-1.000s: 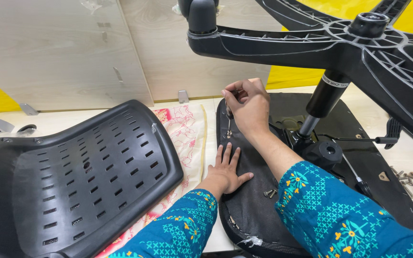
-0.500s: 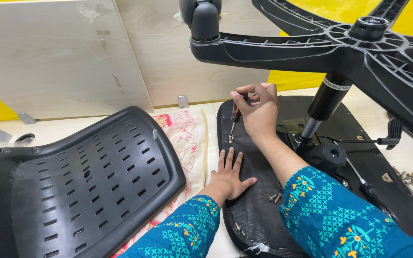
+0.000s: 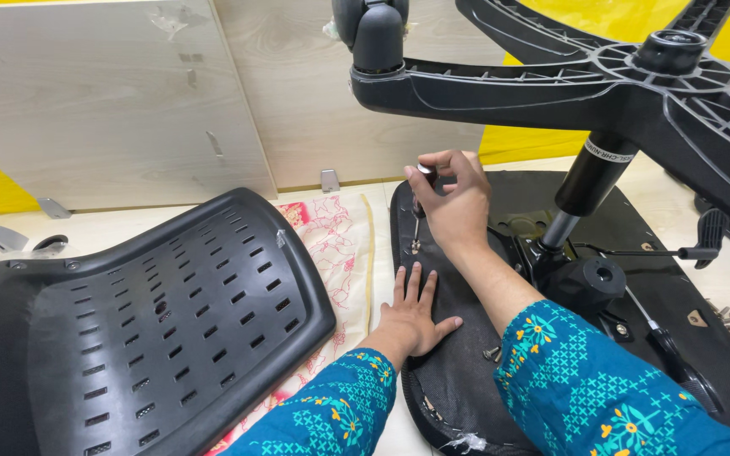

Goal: The person uses a screwdriver to remove screws from the underside of an office chair seat. They unscrew multiple fasteners one by one and place them on the seat surface.

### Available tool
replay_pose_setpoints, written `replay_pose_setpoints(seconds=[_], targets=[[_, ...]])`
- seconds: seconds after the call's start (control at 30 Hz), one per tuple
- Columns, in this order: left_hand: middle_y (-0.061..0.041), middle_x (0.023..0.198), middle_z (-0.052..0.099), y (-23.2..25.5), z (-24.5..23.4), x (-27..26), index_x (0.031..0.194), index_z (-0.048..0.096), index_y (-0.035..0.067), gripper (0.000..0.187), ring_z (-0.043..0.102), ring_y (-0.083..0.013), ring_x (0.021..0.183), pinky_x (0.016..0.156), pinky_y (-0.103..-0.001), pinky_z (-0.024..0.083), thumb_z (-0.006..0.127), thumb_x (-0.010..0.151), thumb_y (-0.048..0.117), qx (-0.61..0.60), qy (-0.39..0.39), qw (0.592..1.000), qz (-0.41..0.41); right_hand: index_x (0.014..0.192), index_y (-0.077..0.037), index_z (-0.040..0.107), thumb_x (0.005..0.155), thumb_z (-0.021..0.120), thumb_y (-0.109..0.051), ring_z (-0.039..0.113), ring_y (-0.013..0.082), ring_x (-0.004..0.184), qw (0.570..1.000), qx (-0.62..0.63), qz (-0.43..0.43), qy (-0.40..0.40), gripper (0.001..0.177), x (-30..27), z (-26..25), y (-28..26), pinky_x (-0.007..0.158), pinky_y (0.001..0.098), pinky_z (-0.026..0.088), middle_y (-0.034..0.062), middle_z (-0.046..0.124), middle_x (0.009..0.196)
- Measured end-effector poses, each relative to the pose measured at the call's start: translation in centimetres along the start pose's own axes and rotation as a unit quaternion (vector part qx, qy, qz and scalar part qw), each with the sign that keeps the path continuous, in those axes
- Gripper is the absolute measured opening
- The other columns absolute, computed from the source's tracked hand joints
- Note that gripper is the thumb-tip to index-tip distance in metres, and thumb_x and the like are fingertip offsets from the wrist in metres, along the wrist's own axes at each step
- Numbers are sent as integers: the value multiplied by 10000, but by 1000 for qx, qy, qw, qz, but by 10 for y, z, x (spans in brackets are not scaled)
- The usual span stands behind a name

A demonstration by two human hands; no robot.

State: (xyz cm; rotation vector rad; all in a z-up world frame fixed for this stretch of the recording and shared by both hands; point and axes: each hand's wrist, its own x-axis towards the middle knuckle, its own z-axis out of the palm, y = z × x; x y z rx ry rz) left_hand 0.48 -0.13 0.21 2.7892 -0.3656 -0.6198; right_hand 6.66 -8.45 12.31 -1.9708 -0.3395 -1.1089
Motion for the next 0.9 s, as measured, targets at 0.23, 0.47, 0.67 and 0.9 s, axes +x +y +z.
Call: replay_pose_setpoints(seconds=[0.23,0.47,0.67,0.9], targets=[[-35,1734,-166,0,2,0,1659,-3,243,1006,-193,-300,1583,1184,-665,263,432,909,753,5,8,1000,-2,944,-49,741,905,813,-124,697,114,682,993,71,90,-39,112,7,-2,2,625,227,577,54,638,956],[-35,1737,-146,0,3,-1,1658,8,245,1010,-180,-293,1584,1183,-664,262,439,905,760,1,17,1000,-4,1060,-56,718,956,676,-82,744,124,786,988,91,111,-53,116,5,-9,-1,665,247,589,47,695,998],[-23,1736,-139,2,1,-1,1657,6,260,1007,-169,-276,1586,1183,-651,272,433,898,767,7,14,1000,-15,1081,-111,781,937,761,-127,703,168,954,998,28,44,-41,147,4,-15,3,766,284,556,44,680,1036],[-20,1739,-136,2,-1,-2,1658,12,261,1005,-164,-275,1588,1180,-645,282,433,899,767,11,12,1000,-16,1028,-137,798,902,799,-191,673,143,840,996,27,63,-57,137,8,-16,5,744,273,582,33,628,1062]])
